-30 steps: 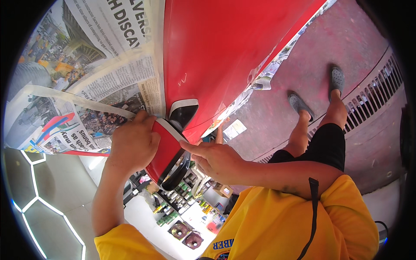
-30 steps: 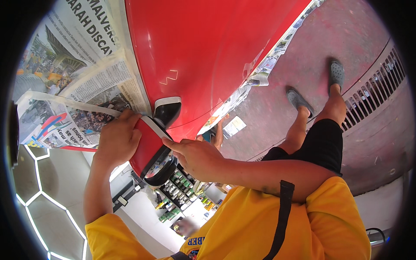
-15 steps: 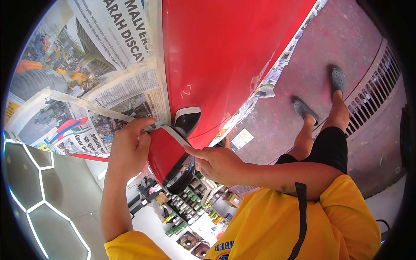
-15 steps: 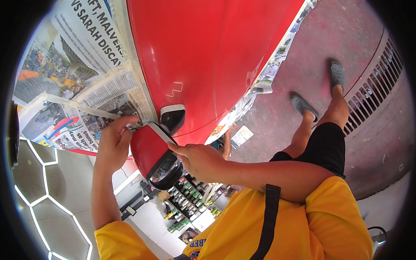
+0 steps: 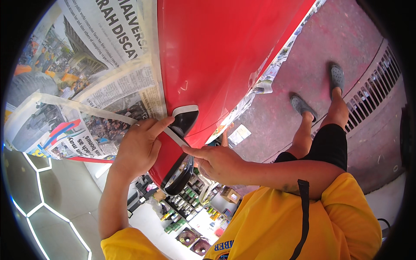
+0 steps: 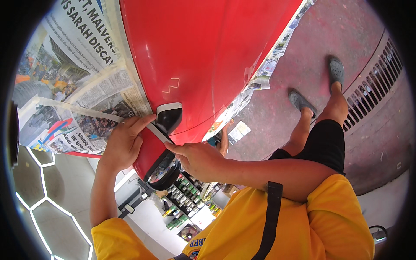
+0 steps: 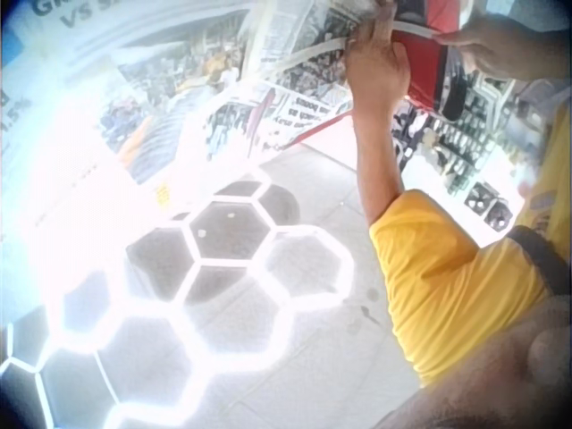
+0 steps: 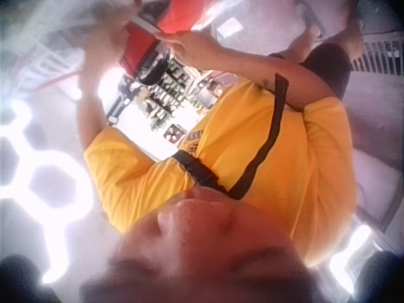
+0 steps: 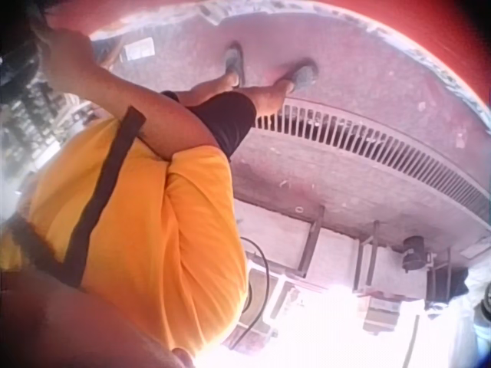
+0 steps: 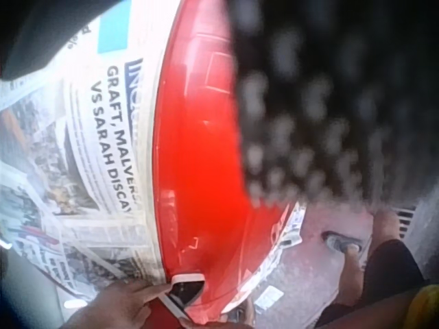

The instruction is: The person applies newspaper and masking tape to a red car hood and a detached red side mirror. They smooth the newspaper over the hood surface and use tape to secure the edges and cover the mirror housing.

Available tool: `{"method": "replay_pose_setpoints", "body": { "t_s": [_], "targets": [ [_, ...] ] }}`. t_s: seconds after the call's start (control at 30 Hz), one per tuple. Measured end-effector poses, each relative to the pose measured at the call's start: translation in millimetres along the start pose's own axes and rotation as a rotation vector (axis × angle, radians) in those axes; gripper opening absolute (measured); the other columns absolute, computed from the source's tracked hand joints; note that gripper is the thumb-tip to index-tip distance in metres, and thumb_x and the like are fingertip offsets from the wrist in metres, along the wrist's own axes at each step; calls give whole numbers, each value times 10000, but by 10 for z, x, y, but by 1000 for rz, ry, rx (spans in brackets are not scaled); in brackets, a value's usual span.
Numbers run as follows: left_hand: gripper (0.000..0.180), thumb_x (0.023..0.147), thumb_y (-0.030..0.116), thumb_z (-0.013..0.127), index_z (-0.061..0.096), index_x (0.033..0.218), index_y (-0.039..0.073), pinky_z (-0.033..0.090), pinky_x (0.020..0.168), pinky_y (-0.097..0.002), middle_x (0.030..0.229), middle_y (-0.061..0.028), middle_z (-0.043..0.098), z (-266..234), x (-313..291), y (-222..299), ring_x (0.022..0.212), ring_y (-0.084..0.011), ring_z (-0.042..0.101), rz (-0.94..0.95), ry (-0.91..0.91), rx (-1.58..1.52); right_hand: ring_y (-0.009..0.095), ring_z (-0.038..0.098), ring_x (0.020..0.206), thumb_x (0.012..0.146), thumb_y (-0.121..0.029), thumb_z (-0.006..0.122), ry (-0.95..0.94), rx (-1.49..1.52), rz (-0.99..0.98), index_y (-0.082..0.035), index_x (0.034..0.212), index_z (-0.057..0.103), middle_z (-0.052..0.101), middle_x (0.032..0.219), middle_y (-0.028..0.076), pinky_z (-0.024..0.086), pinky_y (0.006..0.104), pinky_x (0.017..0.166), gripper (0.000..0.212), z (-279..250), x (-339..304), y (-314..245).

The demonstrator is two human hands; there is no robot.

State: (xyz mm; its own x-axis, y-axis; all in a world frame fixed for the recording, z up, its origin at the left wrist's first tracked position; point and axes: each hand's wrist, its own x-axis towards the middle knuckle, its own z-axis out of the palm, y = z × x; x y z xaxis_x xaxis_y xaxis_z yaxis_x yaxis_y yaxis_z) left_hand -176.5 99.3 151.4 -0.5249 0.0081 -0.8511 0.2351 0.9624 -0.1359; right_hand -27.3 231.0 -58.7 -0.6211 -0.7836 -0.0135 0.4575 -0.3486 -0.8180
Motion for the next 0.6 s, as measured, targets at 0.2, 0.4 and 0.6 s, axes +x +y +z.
{"method": "replay_pose_setpoints", "body": {
  "t_s": [0.2,0.4,0.6],
  "targets": [
    [625,887,-69,516,685,1481,28,534,1115,-547,1215,-224,735,-1,23,168,1163,-439,695,-17,7,-241,411,771,953,1147,-175,586,11,-3,9,-187,1697,531,776,1077,223,586,529,881,553,-1,0,-6],
    [488,929,-10,545,757,1368,-11,551,1111,-496,1280,-234,735,-46,77,32,1209,-442,707,-135,-73,-34,362,778,1016,1170,-205,532,-28,-6,69,-164,1713,507,778,1109,188,568,495,963,546,-28,-35,-80],
    [379,1005,174,582,818,1290,90,571,1057,-549,1345,-244,677,43,-12,106,1171,-469,715,-4,-134,162,393,762,860,1169,-191,559,18,43,88,-123,1669,553,757,963,231,583,505,817,505,13,-78,-108]
  ]
}}
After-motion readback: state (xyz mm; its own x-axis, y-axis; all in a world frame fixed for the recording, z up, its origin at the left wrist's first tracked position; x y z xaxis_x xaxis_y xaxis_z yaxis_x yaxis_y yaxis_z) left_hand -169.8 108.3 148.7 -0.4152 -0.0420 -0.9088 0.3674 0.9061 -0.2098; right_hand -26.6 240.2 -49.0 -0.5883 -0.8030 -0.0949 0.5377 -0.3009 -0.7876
